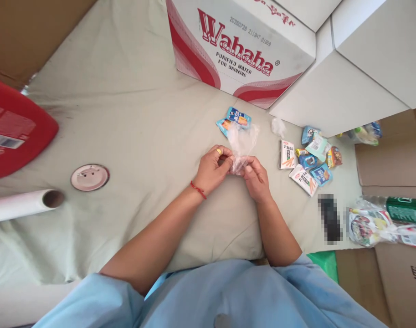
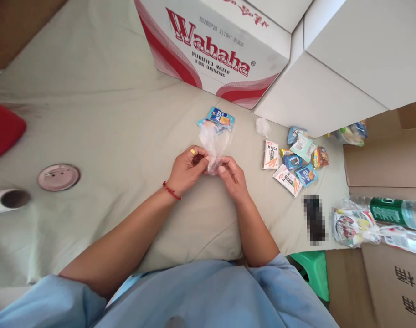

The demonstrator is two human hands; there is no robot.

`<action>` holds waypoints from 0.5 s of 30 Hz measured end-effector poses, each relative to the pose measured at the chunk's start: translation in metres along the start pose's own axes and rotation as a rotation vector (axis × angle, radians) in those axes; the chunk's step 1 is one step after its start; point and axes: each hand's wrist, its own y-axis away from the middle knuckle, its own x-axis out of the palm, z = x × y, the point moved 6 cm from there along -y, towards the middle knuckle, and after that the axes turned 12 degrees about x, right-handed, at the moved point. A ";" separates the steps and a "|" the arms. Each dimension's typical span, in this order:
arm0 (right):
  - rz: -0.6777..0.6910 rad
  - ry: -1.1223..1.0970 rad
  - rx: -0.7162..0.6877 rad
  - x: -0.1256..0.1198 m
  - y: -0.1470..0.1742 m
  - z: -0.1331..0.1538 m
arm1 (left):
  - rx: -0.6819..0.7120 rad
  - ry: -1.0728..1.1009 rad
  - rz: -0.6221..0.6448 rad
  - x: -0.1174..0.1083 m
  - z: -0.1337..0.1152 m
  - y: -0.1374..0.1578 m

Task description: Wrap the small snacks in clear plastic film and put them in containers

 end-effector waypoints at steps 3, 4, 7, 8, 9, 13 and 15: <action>-0.070 -0.053 0.029 -0.006 -0.002 -0.005 | 0.099 -0.155 0.064 0.001 -0.005 0.001; -0.113 -0.033 0.023 -0.009 -0.002 -0.006 | 0.119 -0.181 0.069 0.001 -0.006 0.001; -0.227 0.030 -0.003 -0.015 -0.002 -0.005 | 0.171 -0.211 0.027 -0.002 -0.011 0.002; -0.244 0.036 -0.010 -0.016 -0.002 -0.005 | 0.191 -0.217 0.026 -0.002 -0.013 0.002; -0.249 0.033 -0.015 -0.016 -0.002 -0.005 | 0.213 -0.227 0.042 -0.001 -0.014 0.003; -0.209 -0.050 0.030 -0.015 -0.005 -0.006 | 0.243 -0.225 0.112 0.001 -0.017 0.002; -0.203 -0.133 0.079 -0.017 -0.006 -0.007 | 0.173 -0.120 0.042 -0.005 -0.013 -0.002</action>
